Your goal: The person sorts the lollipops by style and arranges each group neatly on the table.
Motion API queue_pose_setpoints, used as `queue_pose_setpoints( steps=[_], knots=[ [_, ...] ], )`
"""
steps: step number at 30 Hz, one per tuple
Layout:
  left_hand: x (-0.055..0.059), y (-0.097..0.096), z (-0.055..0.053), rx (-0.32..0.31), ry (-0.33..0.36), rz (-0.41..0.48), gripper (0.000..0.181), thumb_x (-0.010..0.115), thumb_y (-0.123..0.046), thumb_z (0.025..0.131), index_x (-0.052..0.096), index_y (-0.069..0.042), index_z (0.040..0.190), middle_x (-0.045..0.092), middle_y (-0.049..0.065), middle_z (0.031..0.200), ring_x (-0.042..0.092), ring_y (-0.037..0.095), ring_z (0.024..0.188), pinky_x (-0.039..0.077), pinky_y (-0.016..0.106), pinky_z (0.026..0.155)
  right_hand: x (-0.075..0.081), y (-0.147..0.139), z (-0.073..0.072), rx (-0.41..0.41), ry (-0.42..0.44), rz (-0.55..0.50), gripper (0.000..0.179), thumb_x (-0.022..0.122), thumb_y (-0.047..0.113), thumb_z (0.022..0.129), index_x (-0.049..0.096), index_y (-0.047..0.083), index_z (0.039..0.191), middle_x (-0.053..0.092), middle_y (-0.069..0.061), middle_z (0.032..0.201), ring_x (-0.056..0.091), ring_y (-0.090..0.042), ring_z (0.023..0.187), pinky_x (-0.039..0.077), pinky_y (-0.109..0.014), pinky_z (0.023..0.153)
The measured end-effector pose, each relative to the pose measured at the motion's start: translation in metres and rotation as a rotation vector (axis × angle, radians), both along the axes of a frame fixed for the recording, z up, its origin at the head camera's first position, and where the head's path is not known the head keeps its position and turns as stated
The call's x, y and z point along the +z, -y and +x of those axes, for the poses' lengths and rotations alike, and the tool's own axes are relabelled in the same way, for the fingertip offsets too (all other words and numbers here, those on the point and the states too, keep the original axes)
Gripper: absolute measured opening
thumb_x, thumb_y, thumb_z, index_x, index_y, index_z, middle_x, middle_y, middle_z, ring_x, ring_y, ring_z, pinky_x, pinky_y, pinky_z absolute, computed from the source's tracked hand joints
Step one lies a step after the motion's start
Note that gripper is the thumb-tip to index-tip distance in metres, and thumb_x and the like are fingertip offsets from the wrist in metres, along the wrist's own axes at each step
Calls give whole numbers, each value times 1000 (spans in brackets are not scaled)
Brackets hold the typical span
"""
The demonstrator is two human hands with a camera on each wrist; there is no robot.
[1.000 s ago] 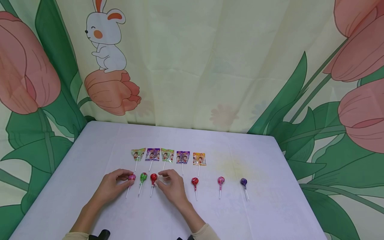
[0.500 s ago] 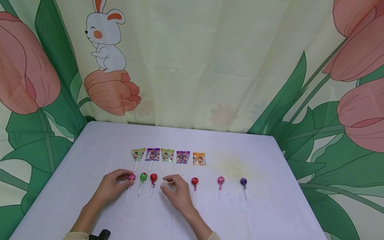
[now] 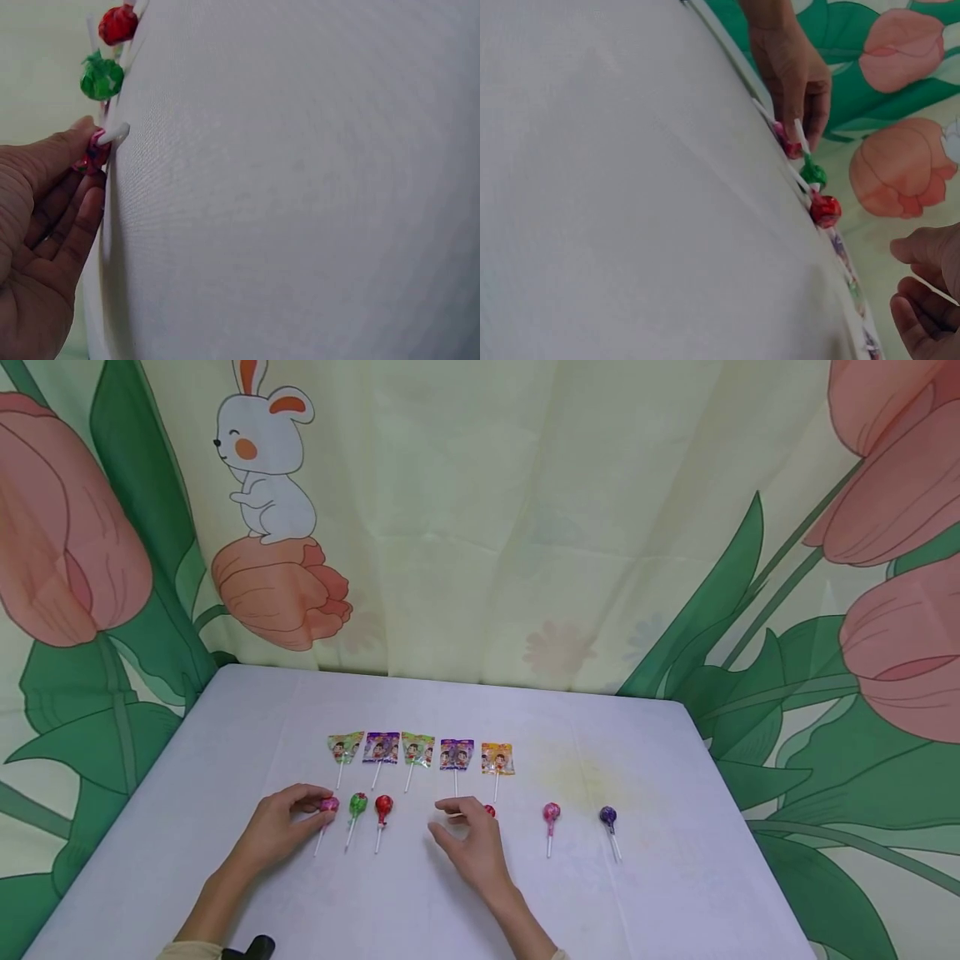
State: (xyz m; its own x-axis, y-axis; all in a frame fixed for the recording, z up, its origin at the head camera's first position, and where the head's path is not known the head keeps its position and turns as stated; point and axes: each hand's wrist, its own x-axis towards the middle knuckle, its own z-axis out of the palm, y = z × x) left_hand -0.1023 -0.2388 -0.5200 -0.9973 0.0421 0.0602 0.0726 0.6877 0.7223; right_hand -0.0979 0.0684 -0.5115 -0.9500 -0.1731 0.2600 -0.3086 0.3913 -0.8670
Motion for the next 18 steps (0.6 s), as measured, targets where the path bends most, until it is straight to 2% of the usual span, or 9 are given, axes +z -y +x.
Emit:
queue_pose_setpoints(
  steps=[5, 11, 18],
  knots=[
    [0, 0, 1, 10, 9, -7, 32, 81, -13, 88, 72, -6, 118, 73, 5, 110, 69, 21, 97, 56, 19, 82, 3, -8, -1, -36, -24, 12, 26, 81, 5, 85, 73, 4, 110, 73, -8, 107, 70, -29, 94, 61, -34, 86],
    [0, -1, 0, 19, 10, -13, 32, 81, -13, 88, 72, -6, 118, 73, 6, 110, 69, 21, 97, 56, 17, 82, 4, -17, -3, -70, 9, 3, 28, 82, 6, 85, 73, 6, 112, 73, -5, 108, 71, -26, 96, 60, -37, 88],
    [0, 0, 0, 10, 2, -7, 31, 81, -13, 88, 72, -6, 117, 73, 5, 110, 69, 20, 97, 56, 18, 82, 3, -30, -4, -114, -5, 28, 28, 82, 7, 85, 74, 7, 111, 71, -9, 102, 67, -27, 89, 60, -34, 80]
  ],
)
